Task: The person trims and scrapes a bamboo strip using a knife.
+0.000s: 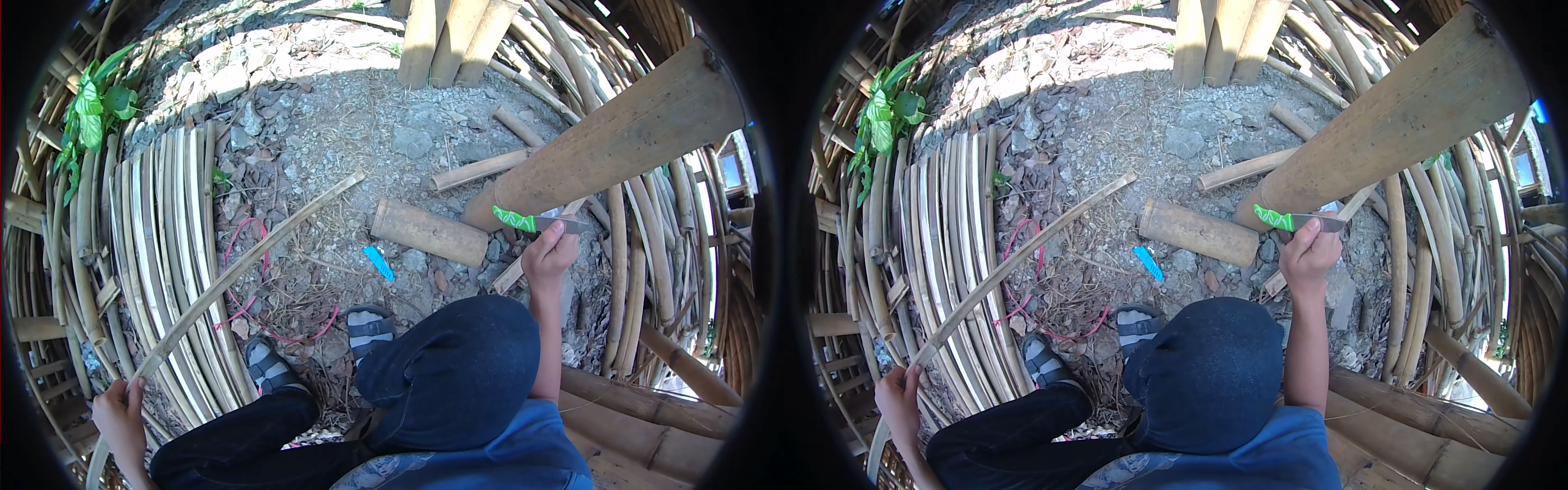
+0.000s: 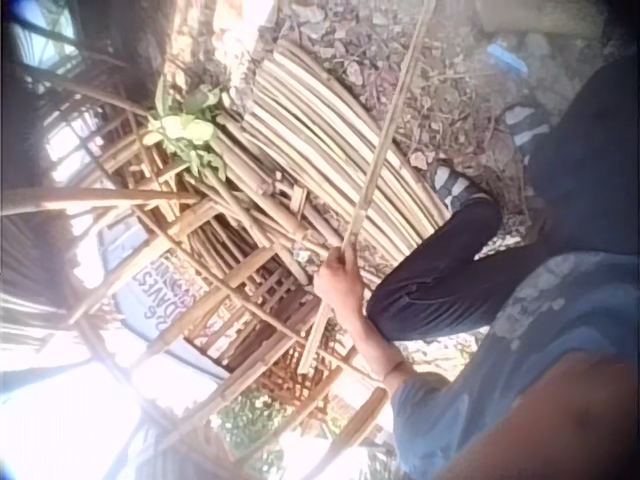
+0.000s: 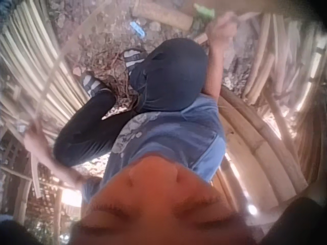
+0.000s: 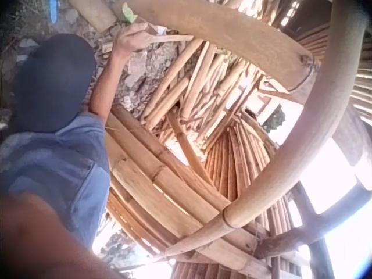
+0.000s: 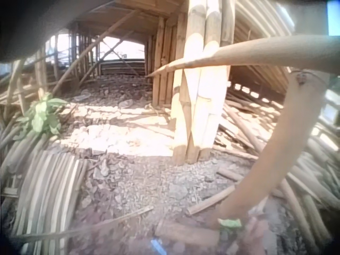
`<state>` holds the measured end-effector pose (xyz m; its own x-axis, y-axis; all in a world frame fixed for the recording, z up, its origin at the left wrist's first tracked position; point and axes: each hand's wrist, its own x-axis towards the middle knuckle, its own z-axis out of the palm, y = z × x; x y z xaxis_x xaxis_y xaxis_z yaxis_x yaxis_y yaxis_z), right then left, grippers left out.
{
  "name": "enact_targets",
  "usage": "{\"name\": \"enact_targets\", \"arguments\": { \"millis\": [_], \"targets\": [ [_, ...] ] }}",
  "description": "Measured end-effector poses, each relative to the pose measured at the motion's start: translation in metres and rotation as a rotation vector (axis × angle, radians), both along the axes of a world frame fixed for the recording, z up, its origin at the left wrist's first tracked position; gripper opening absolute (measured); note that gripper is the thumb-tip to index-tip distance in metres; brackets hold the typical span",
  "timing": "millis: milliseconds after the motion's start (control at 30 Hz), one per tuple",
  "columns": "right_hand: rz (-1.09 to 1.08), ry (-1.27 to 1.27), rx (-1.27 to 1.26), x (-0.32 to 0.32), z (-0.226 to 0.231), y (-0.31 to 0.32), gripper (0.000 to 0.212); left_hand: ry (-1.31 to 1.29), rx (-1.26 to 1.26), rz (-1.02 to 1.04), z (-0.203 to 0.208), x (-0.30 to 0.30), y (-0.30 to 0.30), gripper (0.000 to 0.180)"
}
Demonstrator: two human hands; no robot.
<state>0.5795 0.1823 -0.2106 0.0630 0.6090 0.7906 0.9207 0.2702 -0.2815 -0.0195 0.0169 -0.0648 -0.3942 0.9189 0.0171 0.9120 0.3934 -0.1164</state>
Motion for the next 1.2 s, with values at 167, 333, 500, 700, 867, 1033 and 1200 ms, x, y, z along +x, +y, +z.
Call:
{"name": "enact_targets", "arguments": {
  "millis": [167, 333, 500, 700, 867, 1033, 1200],
  "targets": [
    [0.088, -0.026, -0.187, 0.011, -0.121, -0.022, 0.014, -0.003, -0.005, -0.036, 0.001, 0.008, 0.004, 0.050],
    [-0.064, 0.465, -0.192, 0.001, -0.106, -0.013, 0.023, -0.010, 0.011, -0.035, 0.001, 0.011, 0.003, 0.050],
    [0.047, 0.792, -0.219, -0.003, -0.096, -0.009, 0.028, -0.035, -0.132, 0.051, 0.008, 0.014, 0.012, 0.051],
    [0.077, 0.105, -0.058, -0.012, -0.003, -0.004, 0.025, -0.038, -0.028, 0.015, 0.002, 0.010, 0.002, 0.050],
    [-0.054, 0.004, 0.043, -0.003, -0.048, -0.012, 0.022, -0.032, -0.044, 0.005, -0.001, 0.006, 0.009, 0.049],
    [0.012, 0.039, -0.068, 0.005, -0.086, 0.000, 0.022, 0.002, -0.043, 0.005, -0.003, 0.005, 0.002, 0.051],
    [0.127, 0.251, 0.038, -0.002, 0.004, 0.008, 0.023, -0.040, -0.054, 0.017, 0.004, 0.005, 0.006, 0.052]
  ]
}}
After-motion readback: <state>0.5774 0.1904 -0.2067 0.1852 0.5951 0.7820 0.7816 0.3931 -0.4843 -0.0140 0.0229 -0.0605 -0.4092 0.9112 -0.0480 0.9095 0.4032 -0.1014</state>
